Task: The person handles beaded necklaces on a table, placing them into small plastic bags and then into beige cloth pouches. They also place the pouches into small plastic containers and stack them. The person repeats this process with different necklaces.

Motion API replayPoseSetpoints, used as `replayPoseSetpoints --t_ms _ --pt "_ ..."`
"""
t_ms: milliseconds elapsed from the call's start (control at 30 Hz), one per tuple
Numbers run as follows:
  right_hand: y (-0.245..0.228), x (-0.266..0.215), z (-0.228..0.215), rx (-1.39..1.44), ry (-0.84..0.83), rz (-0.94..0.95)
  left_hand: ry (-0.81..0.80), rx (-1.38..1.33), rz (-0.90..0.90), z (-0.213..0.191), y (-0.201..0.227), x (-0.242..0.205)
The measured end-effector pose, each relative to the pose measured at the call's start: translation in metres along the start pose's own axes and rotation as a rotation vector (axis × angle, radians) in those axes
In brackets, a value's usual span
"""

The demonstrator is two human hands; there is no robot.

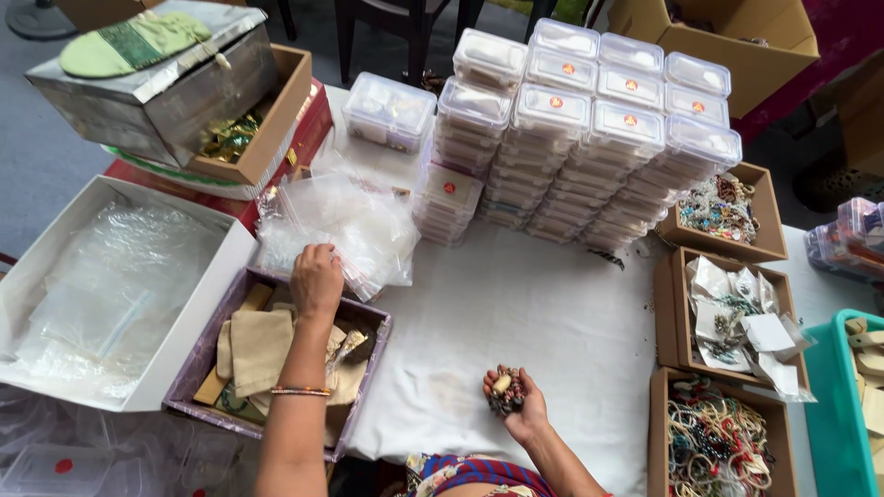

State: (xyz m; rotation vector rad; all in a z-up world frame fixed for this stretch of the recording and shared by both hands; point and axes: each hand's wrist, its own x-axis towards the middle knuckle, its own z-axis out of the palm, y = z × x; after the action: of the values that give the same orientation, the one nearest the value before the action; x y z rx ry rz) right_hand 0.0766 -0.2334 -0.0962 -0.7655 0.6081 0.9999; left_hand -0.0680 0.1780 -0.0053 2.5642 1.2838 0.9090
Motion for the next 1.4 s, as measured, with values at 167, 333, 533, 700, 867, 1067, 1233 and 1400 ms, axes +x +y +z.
replayPoseSetpoints --t_ms 167,333,533,700,867,1067,1233,1400 --pt "-0.006 -0.009 0.008 -0.11 -0.031 0.016 -0.15 0.091 0.107 0.009 0.008 0.03" --pt "-0.006 -0.016 0.009 -0.188 -0.06 0.03 -0.042 0.259 0.132 0.037 0.014 0.049" --pt "-0.008 -0.009 0.002 -0.186 -0.207 0.056 0.076 0.19 0.129 0.014 0.062 0.061" --pt "-0.007 -0.013 0.0 -0.248 -0.115 0.037 0.239 0.384 0.131 0.054 0.024 0.048" --pt "-0.009 -0.018 0.003 -0.233 -0.168 0.045 -0.064 0.257 0.097 0.032 0.032 0.036" --pt "-0.011 -0.019 0.0 -0.252 -0.189 0.048 0.095 -0.423 0.305 -0.021 0.134 -0.002" --pt "-0.01 -0.002 -0.021 -0.177 -0.215 0.127 -0.315 -0.845 0.478 -0.031 0.219 -0.077" --pt "-0.02 -0.01 -0.033 -0.145 -0.323 0.079 -0.873 -2.066 -0.263 0.052 0.212 -0.131"
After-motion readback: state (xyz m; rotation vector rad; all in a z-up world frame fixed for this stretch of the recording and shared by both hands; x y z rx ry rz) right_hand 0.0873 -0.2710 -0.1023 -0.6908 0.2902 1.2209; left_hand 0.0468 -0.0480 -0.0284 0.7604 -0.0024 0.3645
